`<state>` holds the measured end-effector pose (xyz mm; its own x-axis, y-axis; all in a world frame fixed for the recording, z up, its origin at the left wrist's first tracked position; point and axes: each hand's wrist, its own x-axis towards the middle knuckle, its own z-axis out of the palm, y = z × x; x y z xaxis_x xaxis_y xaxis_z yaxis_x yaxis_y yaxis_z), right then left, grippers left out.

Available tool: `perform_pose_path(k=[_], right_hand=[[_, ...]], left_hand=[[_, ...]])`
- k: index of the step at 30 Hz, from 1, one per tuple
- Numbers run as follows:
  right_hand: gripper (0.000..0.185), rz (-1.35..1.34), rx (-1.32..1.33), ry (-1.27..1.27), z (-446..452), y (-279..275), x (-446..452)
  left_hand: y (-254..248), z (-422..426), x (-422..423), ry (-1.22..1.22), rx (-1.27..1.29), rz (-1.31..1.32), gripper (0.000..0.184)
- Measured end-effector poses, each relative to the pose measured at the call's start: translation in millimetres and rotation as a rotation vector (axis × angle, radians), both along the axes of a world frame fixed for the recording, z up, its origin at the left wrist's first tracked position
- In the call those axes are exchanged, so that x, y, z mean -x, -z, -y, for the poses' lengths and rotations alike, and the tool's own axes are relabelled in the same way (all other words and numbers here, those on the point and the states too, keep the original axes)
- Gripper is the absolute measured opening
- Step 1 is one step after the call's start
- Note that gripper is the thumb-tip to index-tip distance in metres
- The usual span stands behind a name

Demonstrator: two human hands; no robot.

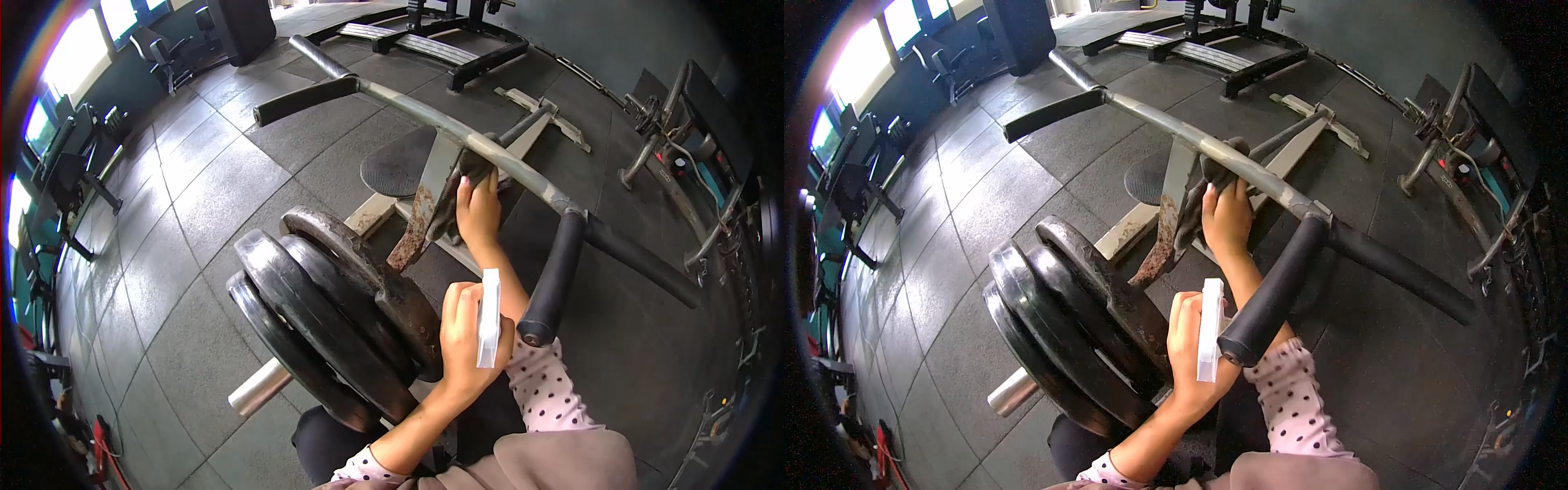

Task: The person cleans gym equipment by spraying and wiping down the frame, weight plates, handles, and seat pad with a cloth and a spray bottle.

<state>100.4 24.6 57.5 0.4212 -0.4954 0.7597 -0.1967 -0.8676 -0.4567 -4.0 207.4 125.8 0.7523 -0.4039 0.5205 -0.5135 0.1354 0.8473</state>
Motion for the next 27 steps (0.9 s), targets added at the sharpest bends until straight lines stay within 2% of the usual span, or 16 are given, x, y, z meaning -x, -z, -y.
perform_pose_path(k=[4, 6, 8, 9, 12, 15, 19, 22, 25, 27], right_hand=[[0.038, -0.167, 0.011, -0.039, -6, 28, 26], [0.044, -0.235, -0.009, -0.186, -13, 40, 45], [0.047, -0.218, -0.194, -0.377, -19, 26, 52], [0.047, -0.263, -0.067, -0.398, -21, 11, 53], [0.040, -0.391, 0.147, -0.337, 0, 3, 45], [0.032, -0.625, 0.084, -0.167, 9, -32, 24], [0.029, -0.709, 0.001, -0.143, 8, -48, 15], [0.028, -0.658, 0.076, -0.161, 2, -37, 27], [0.038, -0.603, 0.052, -0.214, -18, -37, 56], [0.035, -0.698, -0.049, -0.295, -29, -38, 101]], left_hand=[[0, 2, 0, 0.002, 0.021, -0.057, 0.038], [4, 4, 1, 0.020, 0.041, -0.076, 0.038], [-1, 4, 0, -0.024, 0.065, -0.038, 0.034], [-1, 3, 0, -0.006, 0.058, -0.036, 0.034], [0, 2, 0, -0.010, 0.057, -0.047, 0.035], [1, 3, 1, -0.013, 0.056, -0.052, 0.036], [-6, -1, -2, 0.007, 0.112, -0.048, 0.033], [-5, -2, -2, 0.025, 0.117, -0.033, 0.029], [-9, -11, 0, 0.060, 0.130, -0.082, 0.030], [-13, -18, 0, 0.095, 0.170, -0.154, 0.031]])
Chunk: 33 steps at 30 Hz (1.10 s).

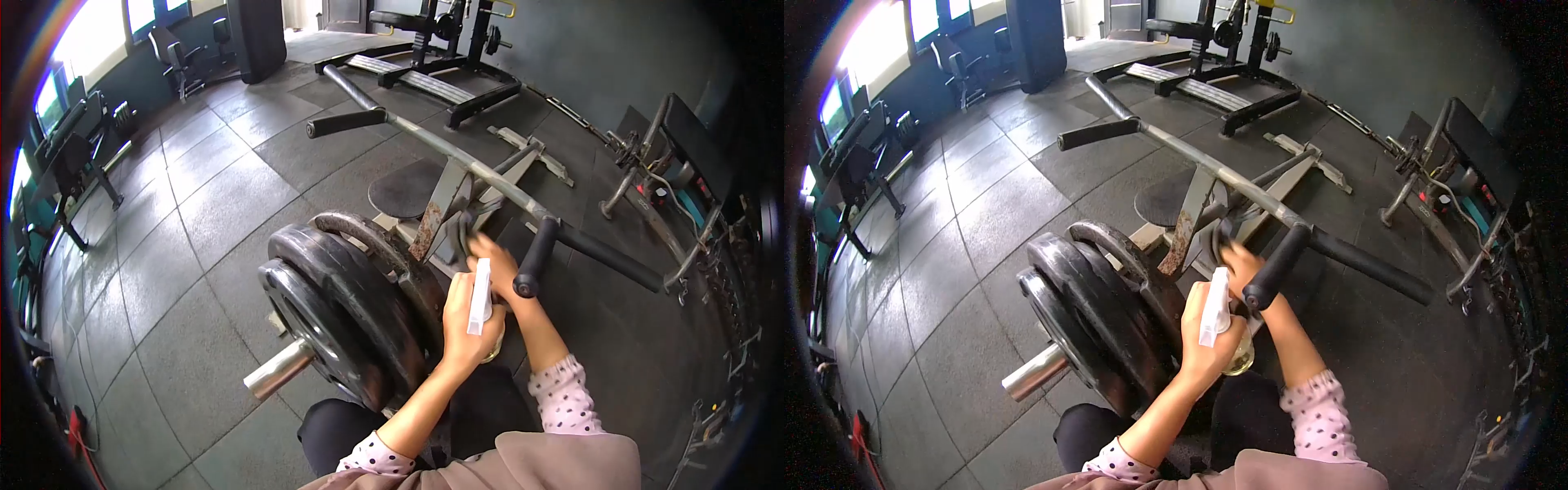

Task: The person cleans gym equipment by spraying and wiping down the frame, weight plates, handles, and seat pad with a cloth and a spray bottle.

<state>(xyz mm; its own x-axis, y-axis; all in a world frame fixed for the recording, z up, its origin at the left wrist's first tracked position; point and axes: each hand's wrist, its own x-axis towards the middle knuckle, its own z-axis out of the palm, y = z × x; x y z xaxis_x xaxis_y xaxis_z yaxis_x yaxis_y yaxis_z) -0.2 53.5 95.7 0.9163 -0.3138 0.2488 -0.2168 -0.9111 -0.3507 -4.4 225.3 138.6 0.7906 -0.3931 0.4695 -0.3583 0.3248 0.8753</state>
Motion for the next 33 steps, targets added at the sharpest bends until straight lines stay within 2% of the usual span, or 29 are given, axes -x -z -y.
perform_pose_path(k=[1, 2, 3, 5, 6, 8, 10, 12, 13, 16, 17, 20, 21, 23, 24, 26, 30, 33], right_hand=[[0.038, -0.019, -0.190, -0.075, -3, 12, 26], [0.042, 0.025, -0.186, -0.056, 6, 53, 59], [0.046, -0.089, -0.258, 0.164, -15, 43, 98], [0.047, 0.134, -0.505, 0.233, -19, 64, 180], [0.048, 0.182, -0.770, 0.425, -11, 82, 224], [0.052, 0.390, -0.992, 0.468, -22, 48, 272], [0.059, 0.496, -1.104, 0.438, -30, -5, 287], [0.062, 0.725, -1.418, 0.406, -51, -53, 269], [0.059, 0.798, -1.611, 0.129, -44, -55, 261], [0.065, 0.872, -1.693, -0.102, -20, -73, 239], [0.073, 0.834, -1.720, -0.156, -14, -78, 231], [0.067, 0.751, -1.850, 0.049, -20, -100, 212], [0.065, 0.753, -1.668, 0.182, -38, -114, 208], [0.055, 0.548, -1.143, 0.324, -80, -147, 202], [0.055, 0.473, -1.041, 0.353, -87, -155, 207], [0.056, 0.401, -1.227, 0.340, -91, -159, 221], [0.057, 0.268, -1.806, 0.410, -99, -144, 260], [0.059, 0.170, -2.118, 0.489, -130, -128, 295]], left_hand=[[-1, -4, 0, 0.018, 0.017, -0.039, 0.031], [0, -8, 0, 0.033, 0.017, -0.044, 0.031], [1, -11, -2, 0.042, 0.018, -0.053, 0.031], [-2, -18, -2, 0.007, -0.009, -0.021, 0.032], [-3, -20, -1, 0.012, -0.001, -0.057, 0.031], [-6, -23, 2, 0.038, 0.016, -0.124, 0.030], [-5, -24, 3, 0.087, 0.063, -0.264, 0.029], [2, -26, 0, 0.067, 0.024, -0.202, 0.030], [1, -28, 0, 0.059, 0.008, -0.228, 0.032], [-10, -33, -1, 0.017, -0.024, -0.334, 0.038], [-14, -35, -1, -0.002, -0.024, -0.381, 0.041], [-26, -36, -1, -0.063, -0.002, -0.411, 0.048], [-29, -36, 2, -0.082, 0.005, -0.408, 0.050], [-40, -37, 11, -0.097, 0.041, -0.469, 0.053], [-46, -39, 14, -0.098, 0.000, -0.487, 0.053], [-58, -45, 20, -0.097, -0.087, -0.523, 0.052], [-70, -59, 28, -0.173, -0.236, -0.433, 0.042], [-100, -69, 38, -0.231, -0.231, -0.474, 0.036]])
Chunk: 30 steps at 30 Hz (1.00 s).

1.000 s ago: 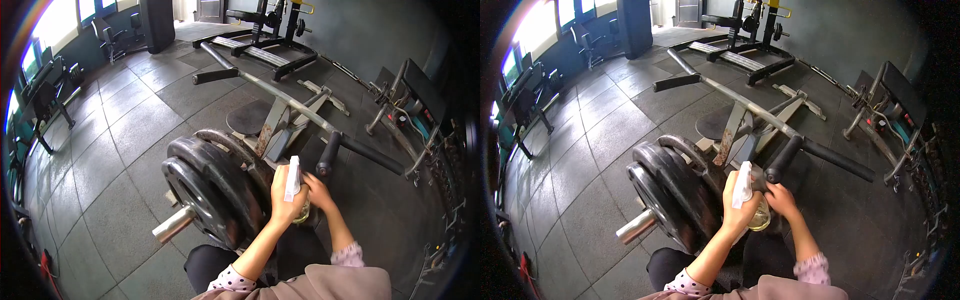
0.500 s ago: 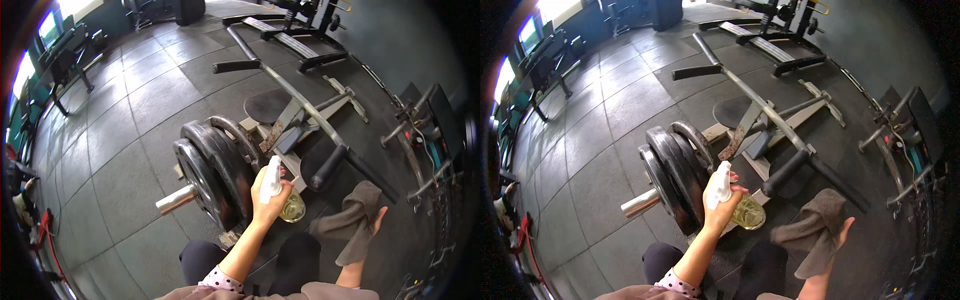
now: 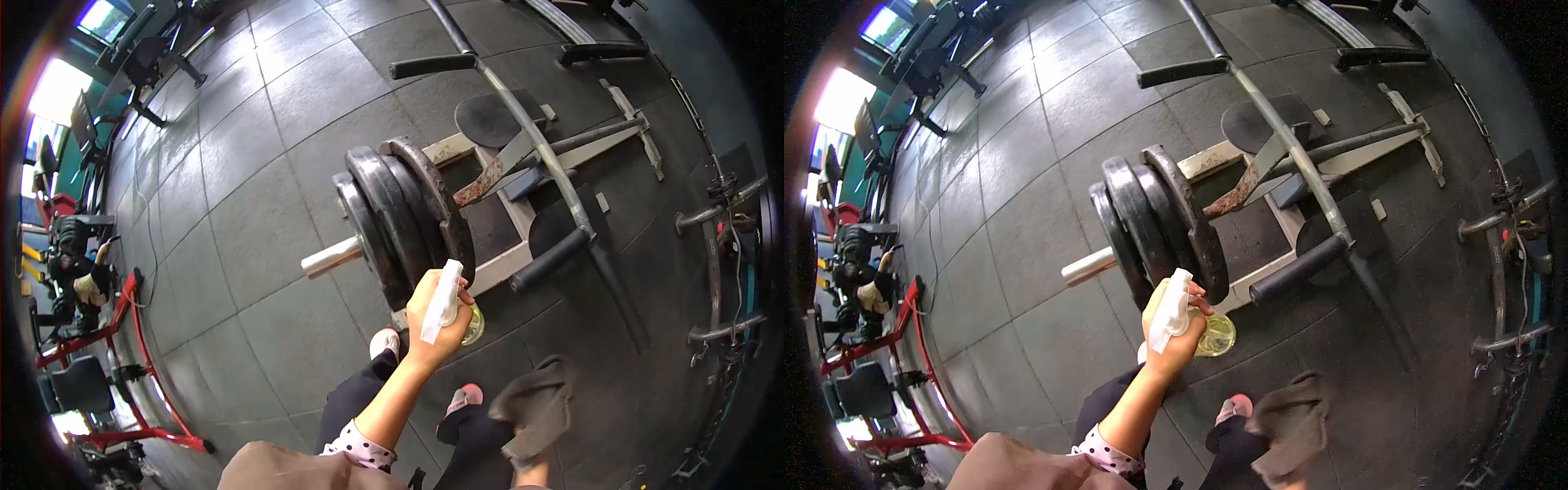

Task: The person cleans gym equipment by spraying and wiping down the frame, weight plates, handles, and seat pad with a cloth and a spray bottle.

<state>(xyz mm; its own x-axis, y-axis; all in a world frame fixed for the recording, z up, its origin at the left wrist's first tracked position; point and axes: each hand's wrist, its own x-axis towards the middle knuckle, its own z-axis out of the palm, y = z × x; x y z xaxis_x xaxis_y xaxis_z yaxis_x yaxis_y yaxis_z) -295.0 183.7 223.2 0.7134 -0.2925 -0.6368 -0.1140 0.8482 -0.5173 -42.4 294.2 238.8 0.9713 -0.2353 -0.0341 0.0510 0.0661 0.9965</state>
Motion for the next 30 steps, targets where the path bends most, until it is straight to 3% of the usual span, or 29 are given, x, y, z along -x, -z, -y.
perform_pose_path(k=[5, 7, 8, 9, 15, 18, 20, 23, 27, 30], right_hand=[[0.063, -0.044, -0.295, 0.026, -28, -6, 65], [0.064, -0.177, -0.242, 0.059, -32, -30, 76], [0.073, -0.379, -0.206, 0.079, -29, -53, 79], [0.072, -0.390, -0.065, 0.068, -27, -60, 89], [0.069, -0.458, 0.374, 0.025, -3, -123, 105], [0.073, -0.462, 0.472, 0.091, -9, -130, 98], [0.073, -0.499, 0.629, 0.050, -27, -128, 86], [0.071, -0.769, 0.733, 0.031, -75, -136, 41], [0.061, -0.886, 1.046, 0.216, -158, -121, -20], [0.061, -0.767, 0.598, 0.498, -209, -113, -61]], left_hand=[[-32, -38, 14, 0.112, -0.348, 0.340, 0.035], [-41, -57, 28, 0.109, -0.431, 0.348, 0.034], [-49, -67, 35, 0.080, -0.455, 0.345, 0.033], [-58, -76, 43, 0.047, -0.432, 0.226, 0.030], [-110, -121, 67, 0.028, -0.529, 0.089, 0.030], [-90, -151, 62, 0.191, -0.519, 0.117, 0.054], [-88, -159, 46, 0.293, -0.505, 0.064, 0.053], [-90, -175, 7, 0.427, -0.539, 0.106, 0.051], [-90, -213, -48, 0.552, -0.520, 0.214, 0.041], [-86, -241, -85, 0.636, -0.524, 0.241, 0.040]])
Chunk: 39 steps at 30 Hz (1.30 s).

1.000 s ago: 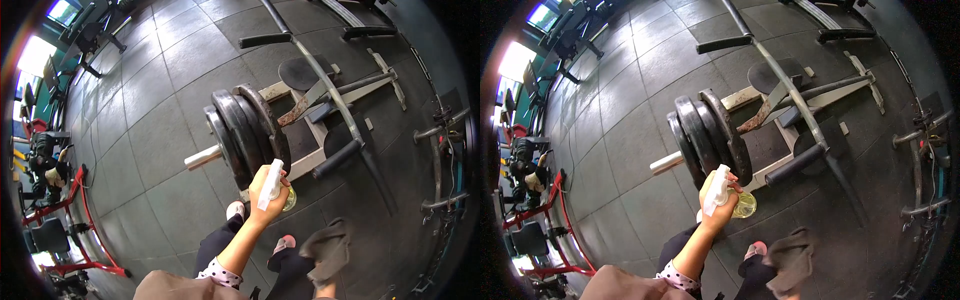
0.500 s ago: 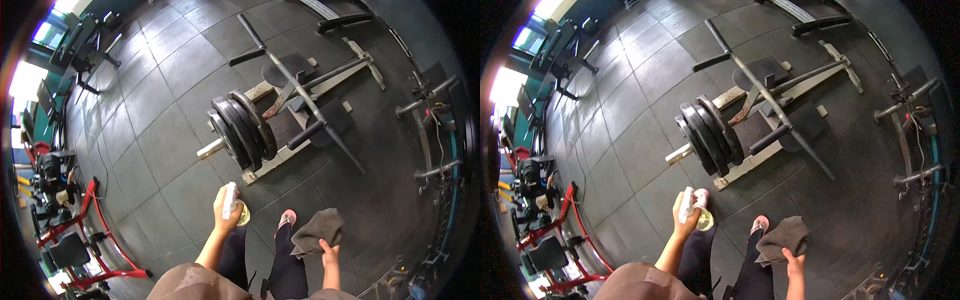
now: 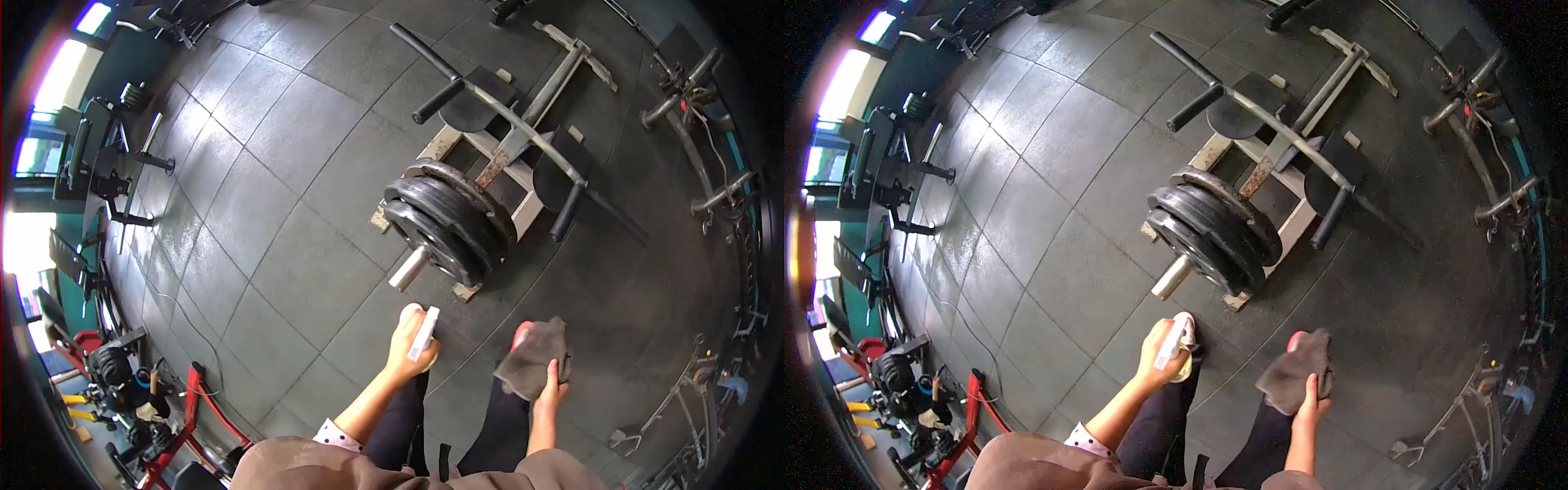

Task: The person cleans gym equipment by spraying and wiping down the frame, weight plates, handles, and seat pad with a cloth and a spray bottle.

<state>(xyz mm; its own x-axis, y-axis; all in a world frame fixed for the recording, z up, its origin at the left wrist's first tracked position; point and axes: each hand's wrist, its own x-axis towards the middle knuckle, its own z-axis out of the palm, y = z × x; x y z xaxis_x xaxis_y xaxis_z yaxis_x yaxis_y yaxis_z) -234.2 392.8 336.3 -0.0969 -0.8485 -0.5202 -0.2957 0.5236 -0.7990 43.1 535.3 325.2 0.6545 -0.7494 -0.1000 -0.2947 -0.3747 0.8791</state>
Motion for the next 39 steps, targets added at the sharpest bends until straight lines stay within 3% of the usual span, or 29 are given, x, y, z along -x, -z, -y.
perform_pose_path(k=[3, 9, 16, 20, 22, 26, 29, 30, 32, 35, 37, 39], right_hand=[[0.059, 0.280, -0.196, 0.273, -34, -18, -38], [0.062, 0.394, -0.209, 0.299, -74, -29, -15], [0.062, 0.467, -0.124, 0.446, -149, -51, 30], [0.062, 0.466, -0.114, 0.476, -173, -39, 47], [0.060, 0.503, -0.145, 0.432, -174, -43, 39], [0.054, 0.411, -0.026, 0.216, -168, -6, 0], [0.049, 0.264, 0.139, -0.055, -164, 65, -51], [0.049, 0.247, 0.086, -0.342, -157, 81, -74], [0.051, 0.198, 0.051, -0.650, -150, 124, -135], [0.041, 0.019, 0.326, -0.657, -141, 192, -243], [0.044, -0.014, 0.311, -0.612, -120, 231, -278], [0.066, -0.301, 0.154, -0.128, -127, 251, -319]], left_hand=[[36, -27, -23, 0.100, -0.090, 0.142, 0.034], [89, -56, -47, 0.169, -0.148, 0.258, 0.030], [99, -79, -40, 0.186, -0.208, 0.217, 0.036], [111, -97, -49, 0.330, -0.418, 0.165, 0.040], [110, -109, -52, 0.325, -0.262, 0.237, 0.043], [86, -127, -67, 0.340, -0.144, 0.246, 0.051], [82, -138, -88, 0.345, -0.059, 0.148, 0.047], [72, -137, -94, 0.314, -0.052, 0.133, 0.041], [61, -140, -109, 0.292, -0.071, 0.106, 0.033], [55, -147, -139, 0.289, -0.109, 0.109, 0.029], [58, -160, -163, 0.274, -0.133, 0.101, 0.030], [58, -168, -188, 0.250, -0.179, 0.098, 0.030]])
